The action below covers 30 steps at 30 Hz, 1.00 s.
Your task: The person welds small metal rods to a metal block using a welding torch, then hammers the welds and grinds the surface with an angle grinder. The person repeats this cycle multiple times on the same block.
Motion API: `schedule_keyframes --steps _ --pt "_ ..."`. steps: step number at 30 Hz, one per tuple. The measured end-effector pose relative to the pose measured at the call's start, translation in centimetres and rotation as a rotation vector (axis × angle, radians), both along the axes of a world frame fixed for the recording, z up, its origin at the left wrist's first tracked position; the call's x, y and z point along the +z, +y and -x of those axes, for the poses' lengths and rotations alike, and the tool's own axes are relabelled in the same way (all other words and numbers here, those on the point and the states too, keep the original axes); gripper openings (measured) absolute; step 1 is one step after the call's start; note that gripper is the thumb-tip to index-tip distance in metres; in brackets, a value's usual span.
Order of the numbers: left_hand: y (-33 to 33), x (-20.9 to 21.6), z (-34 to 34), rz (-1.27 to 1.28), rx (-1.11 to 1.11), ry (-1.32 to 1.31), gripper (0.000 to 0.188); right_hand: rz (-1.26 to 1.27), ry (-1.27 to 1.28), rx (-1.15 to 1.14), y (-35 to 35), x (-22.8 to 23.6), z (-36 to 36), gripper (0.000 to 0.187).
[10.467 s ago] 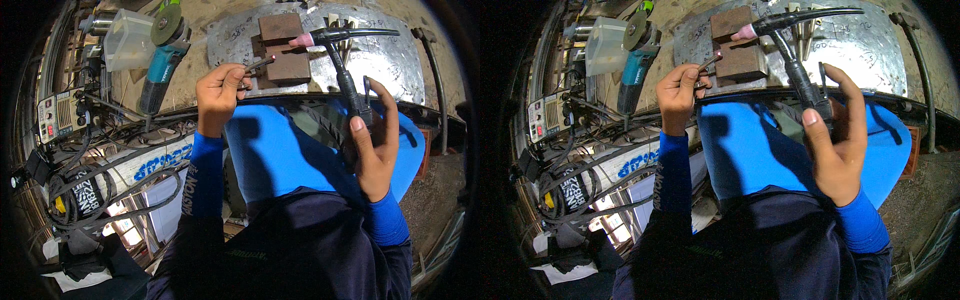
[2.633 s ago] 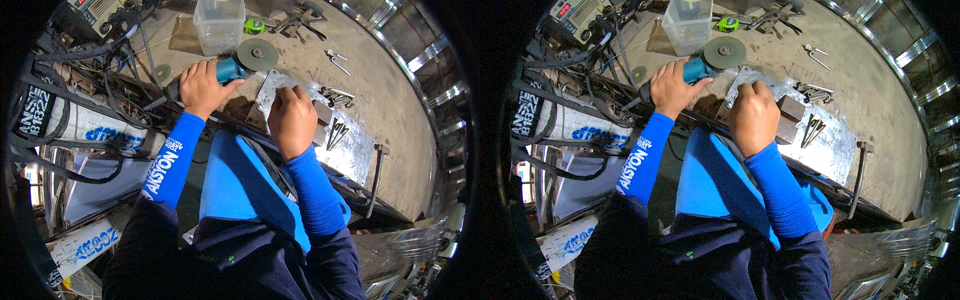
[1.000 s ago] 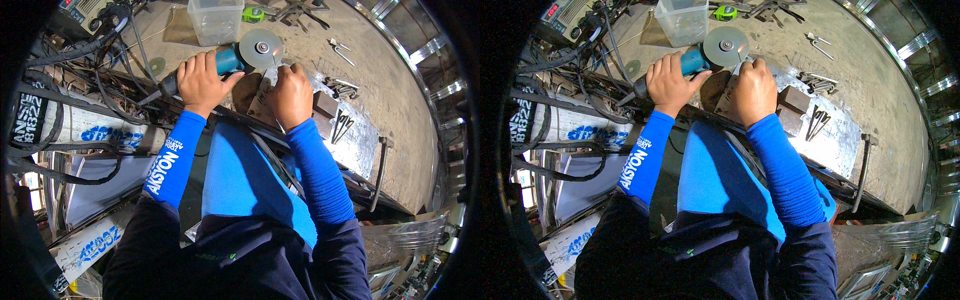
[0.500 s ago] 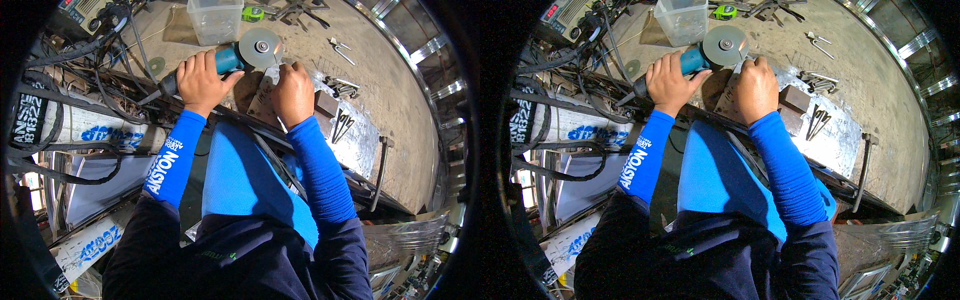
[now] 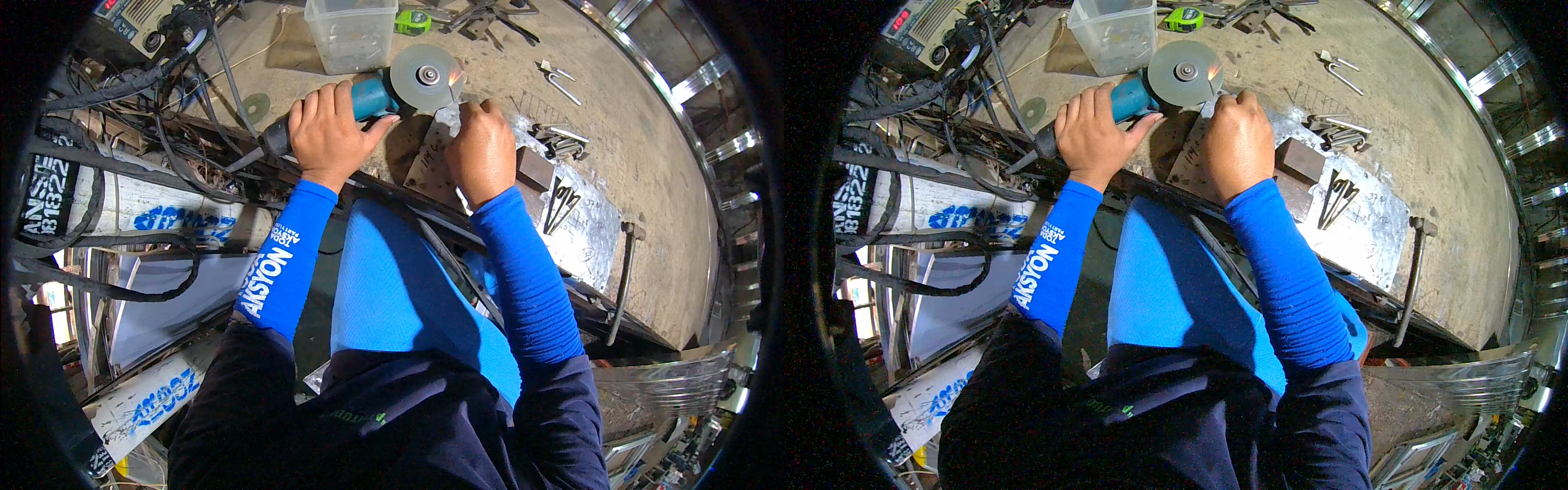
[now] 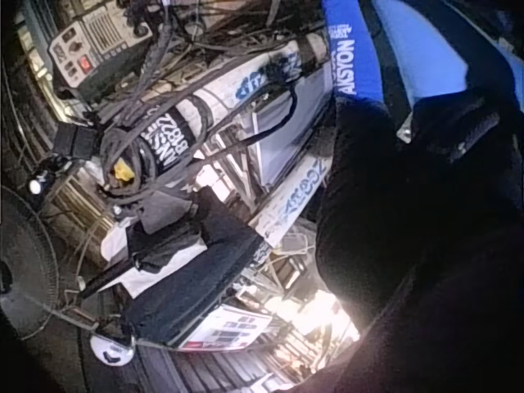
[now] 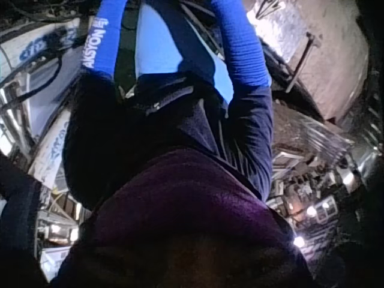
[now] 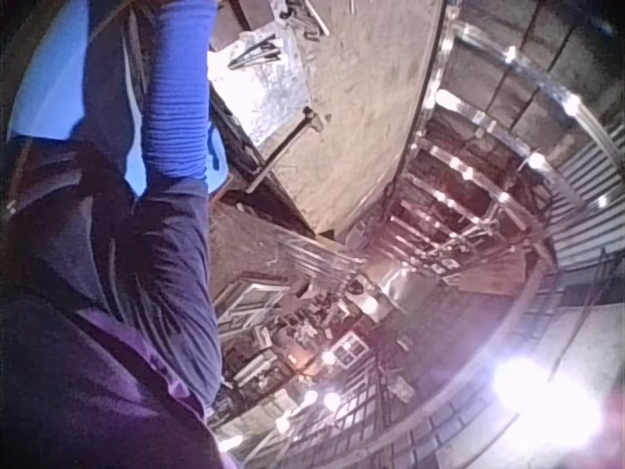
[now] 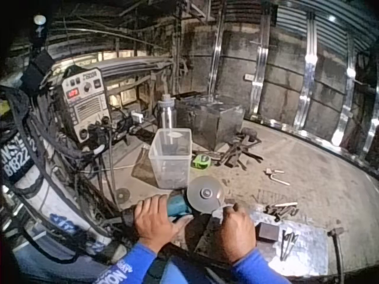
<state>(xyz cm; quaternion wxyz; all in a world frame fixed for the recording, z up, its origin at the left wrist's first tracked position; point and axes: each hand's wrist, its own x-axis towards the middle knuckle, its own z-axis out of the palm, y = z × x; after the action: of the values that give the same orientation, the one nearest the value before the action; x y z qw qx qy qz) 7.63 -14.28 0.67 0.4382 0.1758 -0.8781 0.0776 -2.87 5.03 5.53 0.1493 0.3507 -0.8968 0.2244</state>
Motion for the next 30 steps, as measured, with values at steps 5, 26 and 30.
schedule_keyframes --steps 5,26,30 --pt "0.0 0.1 -0.1 0.009 0.002 0.006 0.078 -0.011 -0.010 -0.002 0.0 -0.2 0.2 0.025" --pt "-0.1 -0.1 0.1 0.009 -0.001 0.007 0.077 0.041 -0.065 -0.009 0.0 -0.5 0.7 0.023" --pt "0.2 0.2 0.0 -0.007 0.022 -0.007 0.077 0.368 -0.261 -0.038 0.5 1.2 0.3 0.017"
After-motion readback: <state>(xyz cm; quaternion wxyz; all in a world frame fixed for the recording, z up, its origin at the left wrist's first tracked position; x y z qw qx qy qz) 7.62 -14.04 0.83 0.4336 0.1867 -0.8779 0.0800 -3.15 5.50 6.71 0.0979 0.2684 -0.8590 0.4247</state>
